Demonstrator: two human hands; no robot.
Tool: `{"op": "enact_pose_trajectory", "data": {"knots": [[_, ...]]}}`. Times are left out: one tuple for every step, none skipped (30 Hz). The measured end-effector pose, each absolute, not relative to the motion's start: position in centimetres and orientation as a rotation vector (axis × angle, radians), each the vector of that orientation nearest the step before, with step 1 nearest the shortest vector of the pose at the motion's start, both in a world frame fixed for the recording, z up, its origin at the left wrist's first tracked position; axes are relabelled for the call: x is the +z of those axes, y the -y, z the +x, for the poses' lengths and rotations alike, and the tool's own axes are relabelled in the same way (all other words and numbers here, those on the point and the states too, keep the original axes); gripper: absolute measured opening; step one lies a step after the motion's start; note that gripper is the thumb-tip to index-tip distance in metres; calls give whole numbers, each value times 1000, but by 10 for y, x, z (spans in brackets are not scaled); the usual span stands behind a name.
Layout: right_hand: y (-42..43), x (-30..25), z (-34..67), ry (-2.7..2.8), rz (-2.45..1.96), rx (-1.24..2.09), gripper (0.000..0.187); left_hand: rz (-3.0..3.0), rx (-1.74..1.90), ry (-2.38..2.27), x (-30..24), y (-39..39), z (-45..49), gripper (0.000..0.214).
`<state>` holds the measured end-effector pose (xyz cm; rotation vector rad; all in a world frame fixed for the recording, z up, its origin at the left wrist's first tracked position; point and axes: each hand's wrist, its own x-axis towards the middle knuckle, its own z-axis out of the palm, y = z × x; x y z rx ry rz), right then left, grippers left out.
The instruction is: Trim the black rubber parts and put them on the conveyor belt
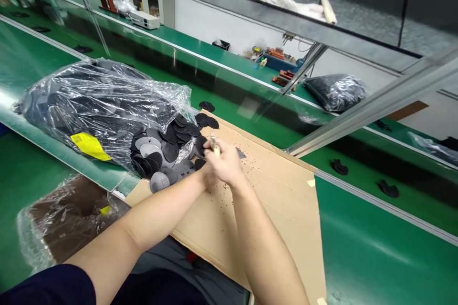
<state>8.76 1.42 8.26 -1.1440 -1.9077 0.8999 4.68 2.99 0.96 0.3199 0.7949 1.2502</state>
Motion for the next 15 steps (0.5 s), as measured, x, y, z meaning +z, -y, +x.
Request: {"op": "enact_pose_trajectory", "data": {"knots": [[-13,80,102,1724,-1092,928,11,337,1192,-753,11,-28,47,17],[-10,77,117,1564,-1055,905,12,349,1133,-717,11,-26,45,15],[-7,72,130,1446,-1036,834,13,355,1089,-694,12,-25,44,15],[-4,66,142,1370,-1044,732,13,357,1062,-694,12,-24,42,15],[-1,59,152,1327,-1067,637,13,364,1052,-704,11,-23,40,16],[2,51,161,1303,-1095,578,14,380,1054,-718,11,-22,40,17],[4,43,167,1270,-1116,578,14,404,1063,-731,11,-21,39,19],[6,36,173,1209,-1115,644,15,437,1075,-735,11,-21,40,20],[7,29,177,1118,-1086,772,15,471,1079,-735,10,-19,40,23],[7,23,180,1021,-1036,939,15,505,1082,-731,10,-18,41,25],[8,19,183,928,-972,1125,15,539,1087,-723,11,-16,41,29],[8,16,186,857,-906,1311,15,574,1088,-710,11,-14,42,33],[9,14,189,815,-852,1479,14,612,1081,-691,11,-12,42,37],[9,12,191,796,-818,1617,13,652,1067,-671,12,-11,43,41],[9,12,193,784,-809,1714,12,687,1051,-659,12,-10,44,46]]}}
